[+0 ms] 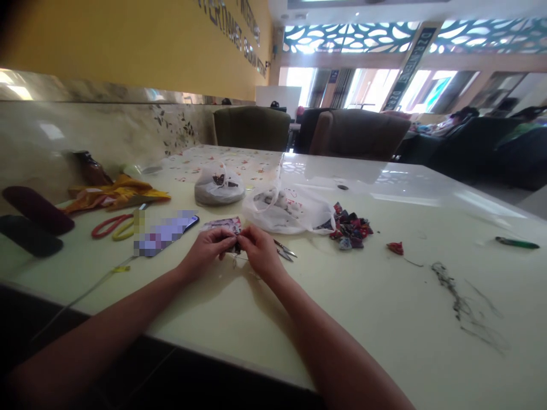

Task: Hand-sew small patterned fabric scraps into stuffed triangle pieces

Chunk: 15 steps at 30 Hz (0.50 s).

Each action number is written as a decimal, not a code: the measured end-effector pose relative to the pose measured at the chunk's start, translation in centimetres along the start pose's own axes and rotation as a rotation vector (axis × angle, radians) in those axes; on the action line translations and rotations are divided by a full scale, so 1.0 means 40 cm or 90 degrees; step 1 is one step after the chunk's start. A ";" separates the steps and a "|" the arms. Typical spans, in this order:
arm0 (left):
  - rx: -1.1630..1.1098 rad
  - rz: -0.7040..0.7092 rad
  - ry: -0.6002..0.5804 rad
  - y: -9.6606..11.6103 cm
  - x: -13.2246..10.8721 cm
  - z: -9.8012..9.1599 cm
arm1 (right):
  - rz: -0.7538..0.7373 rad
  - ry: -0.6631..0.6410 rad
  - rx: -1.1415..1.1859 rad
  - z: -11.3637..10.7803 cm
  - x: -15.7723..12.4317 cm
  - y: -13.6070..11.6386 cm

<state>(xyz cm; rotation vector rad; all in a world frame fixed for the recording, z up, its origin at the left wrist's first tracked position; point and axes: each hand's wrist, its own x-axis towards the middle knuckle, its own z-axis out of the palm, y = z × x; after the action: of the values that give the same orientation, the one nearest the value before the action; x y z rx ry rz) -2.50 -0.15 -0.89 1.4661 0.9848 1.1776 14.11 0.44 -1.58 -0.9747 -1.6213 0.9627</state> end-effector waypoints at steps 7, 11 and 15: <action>-0.014 0.049 0.029 -0.008 -0.003 -0.003 | -0.009 -0.003 -0.020 0.004 -0.004 -0.010; -0.040 0.020 0.036 -0.016 0.002 -0.005 | 0.006 0.009 0.047 0.007 -0.006 -0.012; -0.053 0.031 0.066 -0.019 0.005 -0.006 | 0.021 0.017 0.095 0.008 -0.006 -0.011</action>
<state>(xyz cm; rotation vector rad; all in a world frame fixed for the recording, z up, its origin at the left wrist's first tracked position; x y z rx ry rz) -2.70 0.24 -1.60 1.3820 0.9625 1.3259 13.80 0.02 -1.30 -0.9095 -1.4927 1.0732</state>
